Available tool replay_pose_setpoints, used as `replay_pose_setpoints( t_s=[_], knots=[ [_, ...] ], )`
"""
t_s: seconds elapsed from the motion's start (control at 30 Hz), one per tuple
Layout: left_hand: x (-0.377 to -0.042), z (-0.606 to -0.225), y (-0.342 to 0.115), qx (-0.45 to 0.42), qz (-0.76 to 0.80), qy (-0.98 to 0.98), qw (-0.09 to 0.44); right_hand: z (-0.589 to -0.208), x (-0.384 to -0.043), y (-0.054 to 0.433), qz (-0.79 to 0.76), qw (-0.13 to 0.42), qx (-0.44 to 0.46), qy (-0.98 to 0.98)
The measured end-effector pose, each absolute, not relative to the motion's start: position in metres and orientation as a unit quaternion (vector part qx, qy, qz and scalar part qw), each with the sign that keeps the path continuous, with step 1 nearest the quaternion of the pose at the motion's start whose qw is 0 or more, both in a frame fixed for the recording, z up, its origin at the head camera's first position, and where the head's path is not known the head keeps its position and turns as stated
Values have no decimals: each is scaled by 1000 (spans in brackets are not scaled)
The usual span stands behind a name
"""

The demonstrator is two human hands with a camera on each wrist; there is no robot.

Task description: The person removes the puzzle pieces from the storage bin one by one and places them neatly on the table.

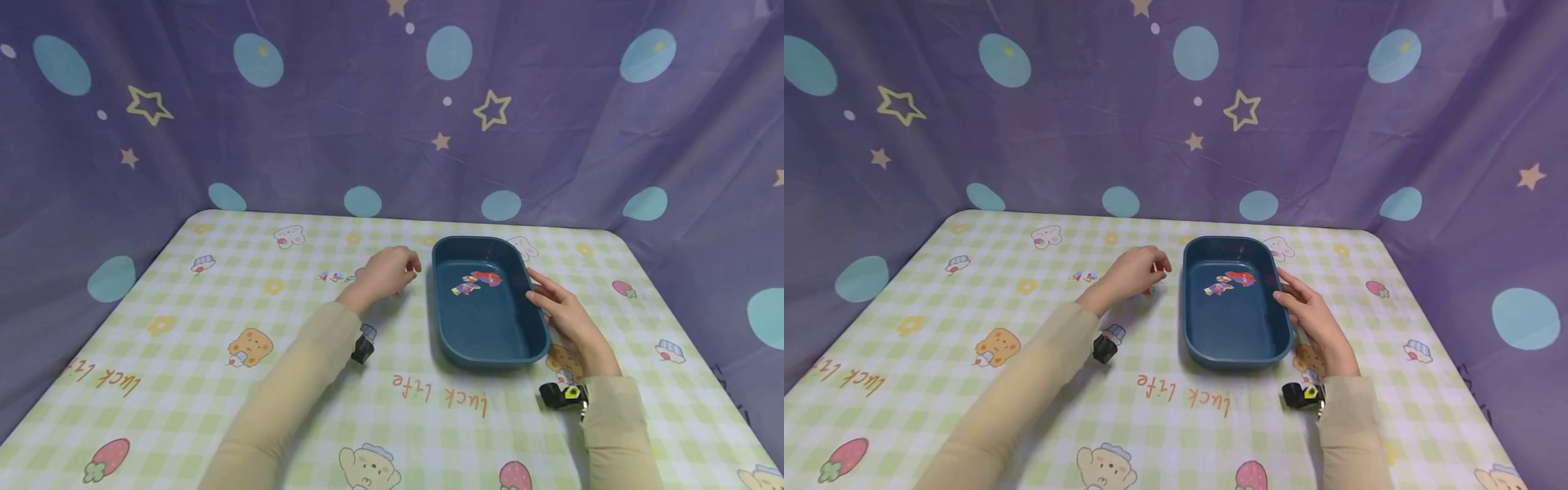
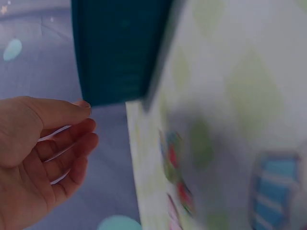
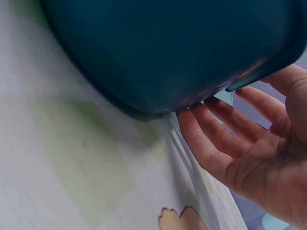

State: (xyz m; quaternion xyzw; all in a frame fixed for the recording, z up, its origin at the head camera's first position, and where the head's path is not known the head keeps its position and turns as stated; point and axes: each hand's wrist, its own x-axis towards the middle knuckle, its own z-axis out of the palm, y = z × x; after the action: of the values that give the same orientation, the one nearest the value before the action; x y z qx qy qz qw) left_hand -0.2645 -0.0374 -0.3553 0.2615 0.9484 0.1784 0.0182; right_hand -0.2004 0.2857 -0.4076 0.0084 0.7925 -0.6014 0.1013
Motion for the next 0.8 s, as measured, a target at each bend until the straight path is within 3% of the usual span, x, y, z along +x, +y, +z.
replay_pose_setpoints(
  t_s=[0.27,0.53,0.8],
  knots=[
    [-264,-338,4,310,153,938,3,-408,-201,286,-606,101,4,789],
    [-264,-347,42,373,122,919,33,-408,-200,288,-593,103,6,799],
    [-271,-360,66,361,78,927,72,-407,-201,288,-594,101,3,798]
  ],
)
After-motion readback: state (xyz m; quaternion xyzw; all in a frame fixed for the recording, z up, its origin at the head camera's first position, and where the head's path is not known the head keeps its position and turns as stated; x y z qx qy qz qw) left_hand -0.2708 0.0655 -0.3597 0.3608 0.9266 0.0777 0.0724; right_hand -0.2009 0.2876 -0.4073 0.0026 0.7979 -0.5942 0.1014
